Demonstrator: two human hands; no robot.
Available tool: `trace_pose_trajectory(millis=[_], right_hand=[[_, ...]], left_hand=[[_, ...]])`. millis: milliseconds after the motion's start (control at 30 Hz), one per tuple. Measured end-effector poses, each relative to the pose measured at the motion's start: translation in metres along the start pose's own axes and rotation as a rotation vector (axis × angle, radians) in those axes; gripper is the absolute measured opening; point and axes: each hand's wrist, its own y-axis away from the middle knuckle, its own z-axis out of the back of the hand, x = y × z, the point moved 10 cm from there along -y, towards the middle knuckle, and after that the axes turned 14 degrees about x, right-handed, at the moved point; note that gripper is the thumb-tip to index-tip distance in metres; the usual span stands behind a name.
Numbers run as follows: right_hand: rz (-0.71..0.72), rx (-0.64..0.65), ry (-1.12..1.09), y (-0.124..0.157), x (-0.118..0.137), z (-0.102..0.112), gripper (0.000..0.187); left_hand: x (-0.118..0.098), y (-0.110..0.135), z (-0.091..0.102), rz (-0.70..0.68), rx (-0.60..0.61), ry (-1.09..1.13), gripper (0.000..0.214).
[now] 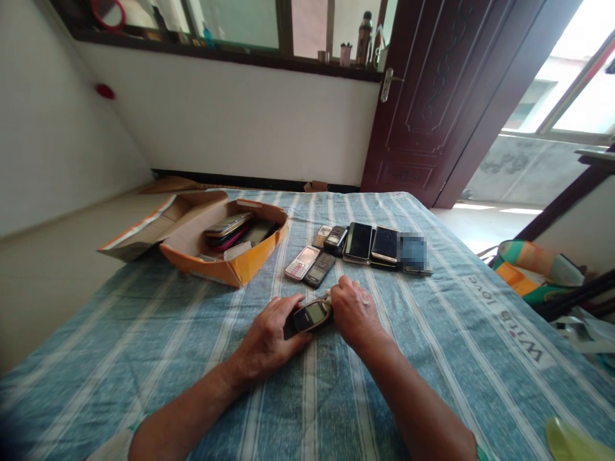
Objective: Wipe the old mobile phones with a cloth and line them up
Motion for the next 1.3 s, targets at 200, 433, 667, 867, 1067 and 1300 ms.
trace_pose_trajectory(millis=[200, 433, 667, 867, 1067, 1300], right_hand=[[-0.056, -0.026, -0.046, 0.001, -0.012, 0.003, 0.029], [-0.082, -0.024, -0.087, 0.000, -0.020, 0.003, 0.030], [-0.043, -0.051, -0.107, 0.002, -0.014, 0.007, 0.022], [0.075, -0.126, -0.111, 0.012, 0.008, 0.018, 0.022], [0.219, -0.212, -0.057, 0.028, 0.048, 0.020, 0.020], [0.417, -0.382, 0.016, 0.050, 0.087, 0.022, 0.010]], left_hand=[[0.002, 0.001, 0.011, 0.117, -0.051, -0.131, 0.036], [0.006, -0.001, 0.007, 0.186, -0.010, -0.199, 0.032], [0.005, -0.003, 0.006, 0.189, -0.029, -0.036, 0.028], [0.004, 0.003, 0.009, 0.176, -0.128, 0.098, 0.028], [0.012, 0.006, 0.009, 0.250, -0.145, 0.232, 0.018], [0.002, 0.006, 0.021, 0.099, -0.214, 0.194, 0.008]])
